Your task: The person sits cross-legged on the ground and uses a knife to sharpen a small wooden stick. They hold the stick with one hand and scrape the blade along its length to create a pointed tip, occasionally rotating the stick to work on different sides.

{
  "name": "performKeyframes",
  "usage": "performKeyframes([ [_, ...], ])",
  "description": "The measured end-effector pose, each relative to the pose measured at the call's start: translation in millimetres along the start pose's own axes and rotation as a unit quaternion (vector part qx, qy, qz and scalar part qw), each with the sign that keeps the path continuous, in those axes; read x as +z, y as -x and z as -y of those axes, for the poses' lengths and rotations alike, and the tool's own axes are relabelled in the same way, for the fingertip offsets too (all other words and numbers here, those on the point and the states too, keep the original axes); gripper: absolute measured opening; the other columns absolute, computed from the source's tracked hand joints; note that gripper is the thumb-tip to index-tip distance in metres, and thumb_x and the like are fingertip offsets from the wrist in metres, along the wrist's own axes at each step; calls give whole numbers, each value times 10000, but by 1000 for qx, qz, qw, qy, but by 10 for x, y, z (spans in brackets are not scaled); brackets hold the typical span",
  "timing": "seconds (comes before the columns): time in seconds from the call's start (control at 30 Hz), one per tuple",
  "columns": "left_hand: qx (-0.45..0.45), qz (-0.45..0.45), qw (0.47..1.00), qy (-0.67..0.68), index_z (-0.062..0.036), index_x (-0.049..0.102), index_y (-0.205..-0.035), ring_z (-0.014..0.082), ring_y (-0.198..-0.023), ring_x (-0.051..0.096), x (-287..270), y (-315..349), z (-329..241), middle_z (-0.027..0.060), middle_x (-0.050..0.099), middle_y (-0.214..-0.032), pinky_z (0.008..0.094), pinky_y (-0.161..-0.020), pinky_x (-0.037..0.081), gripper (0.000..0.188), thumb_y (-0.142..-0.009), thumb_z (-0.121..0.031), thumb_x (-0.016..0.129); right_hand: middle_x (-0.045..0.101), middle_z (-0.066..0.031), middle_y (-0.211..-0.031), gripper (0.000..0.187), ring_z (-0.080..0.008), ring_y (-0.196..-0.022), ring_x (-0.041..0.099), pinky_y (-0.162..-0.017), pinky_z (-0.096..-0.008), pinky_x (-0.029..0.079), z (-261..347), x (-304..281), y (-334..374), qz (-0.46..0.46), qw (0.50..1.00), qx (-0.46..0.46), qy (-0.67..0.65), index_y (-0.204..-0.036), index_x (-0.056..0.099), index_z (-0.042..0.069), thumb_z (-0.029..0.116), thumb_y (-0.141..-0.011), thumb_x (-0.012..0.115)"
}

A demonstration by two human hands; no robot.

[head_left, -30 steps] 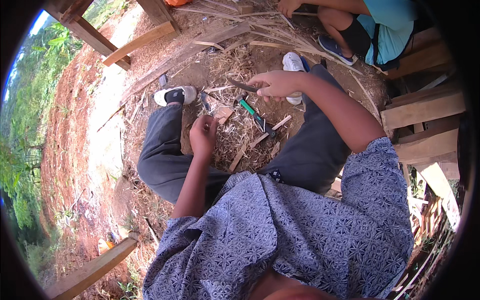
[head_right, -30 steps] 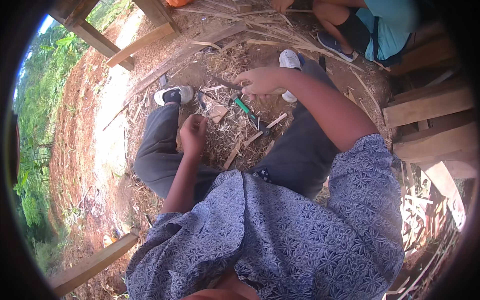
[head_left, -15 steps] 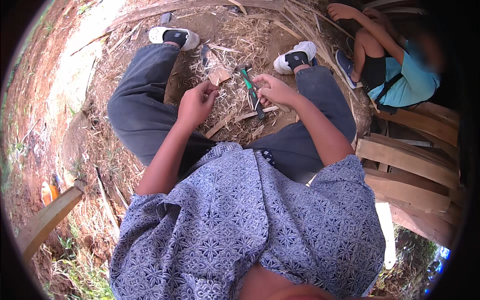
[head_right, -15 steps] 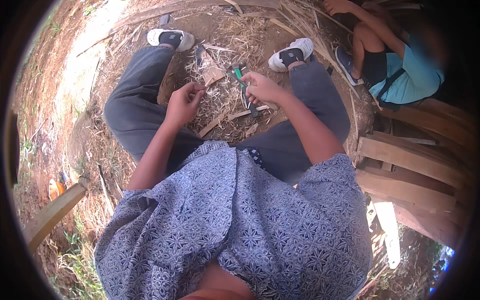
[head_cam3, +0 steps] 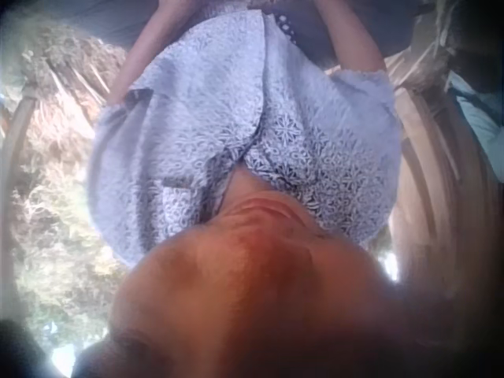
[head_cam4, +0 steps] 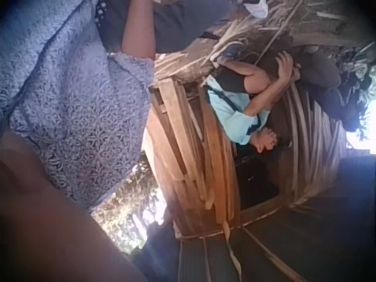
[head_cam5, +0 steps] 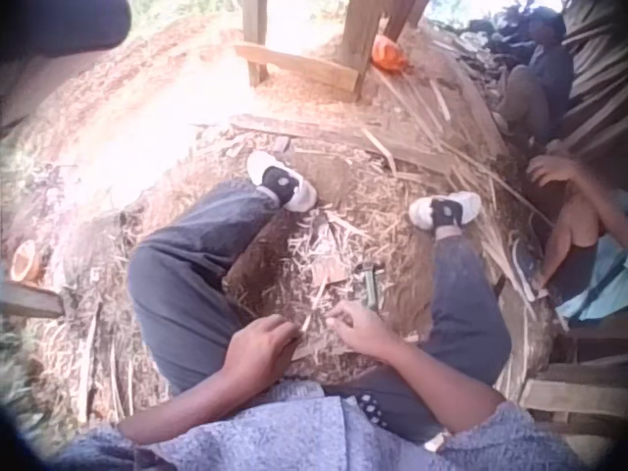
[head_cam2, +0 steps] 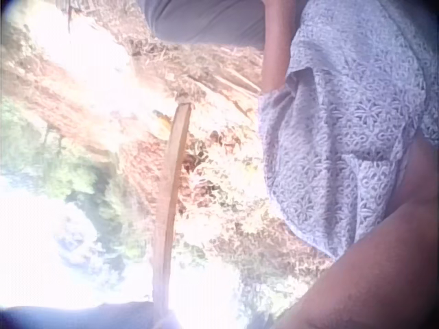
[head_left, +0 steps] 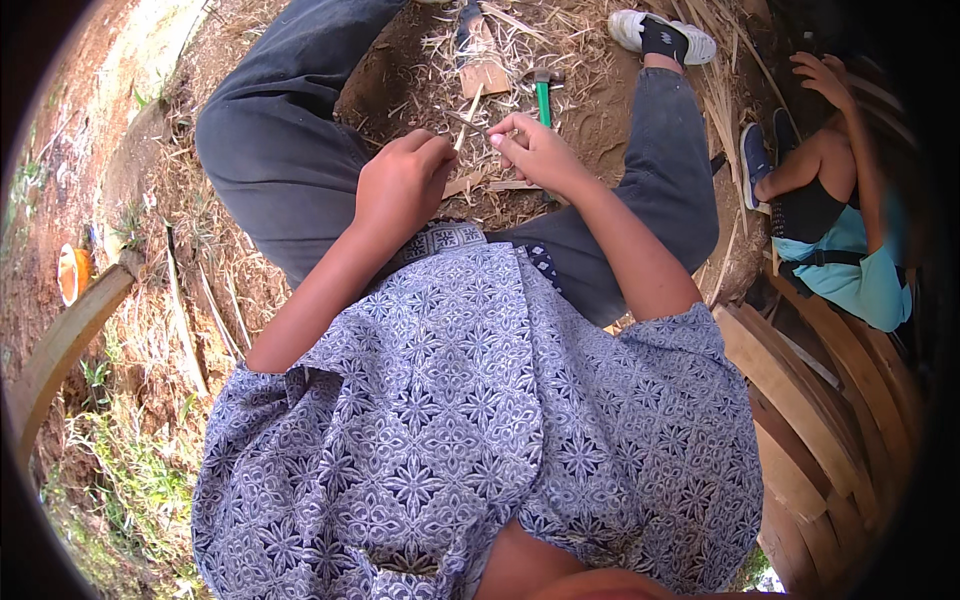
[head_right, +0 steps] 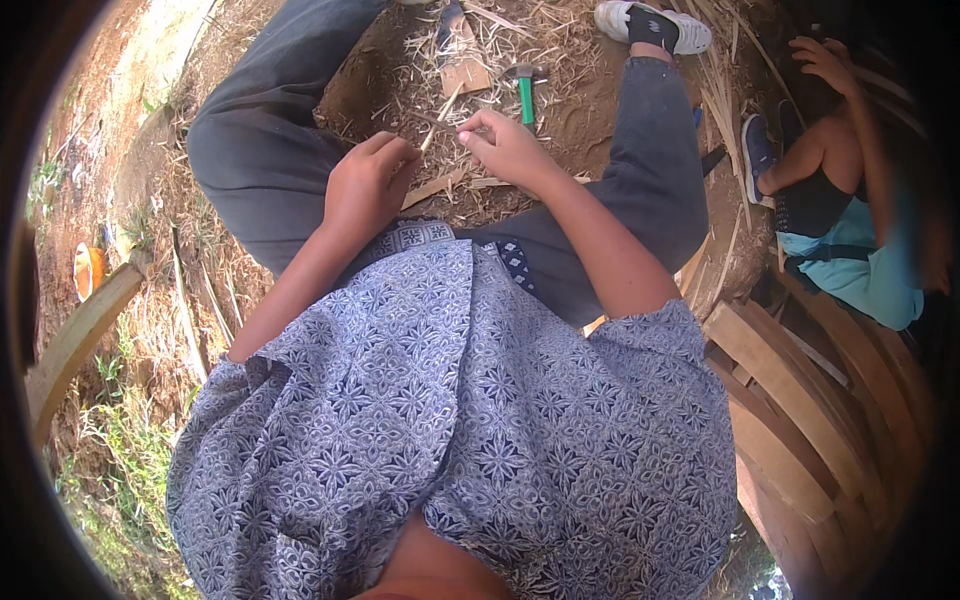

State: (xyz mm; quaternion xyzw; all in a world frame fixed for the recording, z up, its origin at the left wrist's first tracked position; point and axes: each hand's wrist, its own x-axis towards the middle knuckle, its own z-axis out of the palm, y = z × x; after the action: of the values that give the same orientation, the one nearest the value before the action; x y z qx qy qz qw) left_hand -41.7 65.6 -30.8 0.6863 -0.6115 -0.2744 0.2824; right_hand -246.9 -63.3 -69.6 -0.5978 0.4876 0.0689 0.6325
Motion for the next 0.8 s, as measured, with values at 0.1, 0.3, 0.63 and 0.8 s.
performKeyframes([
  [0.1, 36, -5, 999, 5, -86, 688, -980, 316, -841, 695, 93, 6, 34, 79, 677, -937, 420, -698, 556, 91, -891, -88, 711, 590, 10, -759, 222, -58, -628, 530, -562, -247, 435, -134, 42, -111, 13, 999, -35, 1, -1154, 601, 65, 259, -1048, 618],
  [0.3, 76, 15, 996, 45, -67, 672, -1021, 328, -827, 700, 215, -37, 66, 93, 670, -947, 417, -672, 562, 148, -882, -31, 709, 543, 28, -709, 236, -65, -606, 469, -557, -276, 384, -179, -42, -136, -1, 997, -70, 44, -1143, 597, 67, 280, -1045, 621],
  [0.63, 58, -4, 995, 83, -35, 676, -996, 352, -808, 707, 213, 35, 14, 130, 690, -939, 418, -671, 573, 132, -880, 22, 700, 476, 15, -657, 248, -91, -594, 412, -564, -318, 346, -86, 16, -37, -93, 979, -98, 153, -1086, 636, 71, 312, -1031, 627],
  [0.8, 69, -2, 994, 85, -34, 677, -1000, 350, -810, 710, 250, 56, -23, 128, 693, -948, 411, -673, 578, 139, -878, 29, 699, 664, -119, -824, 262, -275, -762, 652, -710, -417, 497, -275, -65, -341, -96, 976, -87, 177, -1080, 644, 102, 353, -1007, 622],
])
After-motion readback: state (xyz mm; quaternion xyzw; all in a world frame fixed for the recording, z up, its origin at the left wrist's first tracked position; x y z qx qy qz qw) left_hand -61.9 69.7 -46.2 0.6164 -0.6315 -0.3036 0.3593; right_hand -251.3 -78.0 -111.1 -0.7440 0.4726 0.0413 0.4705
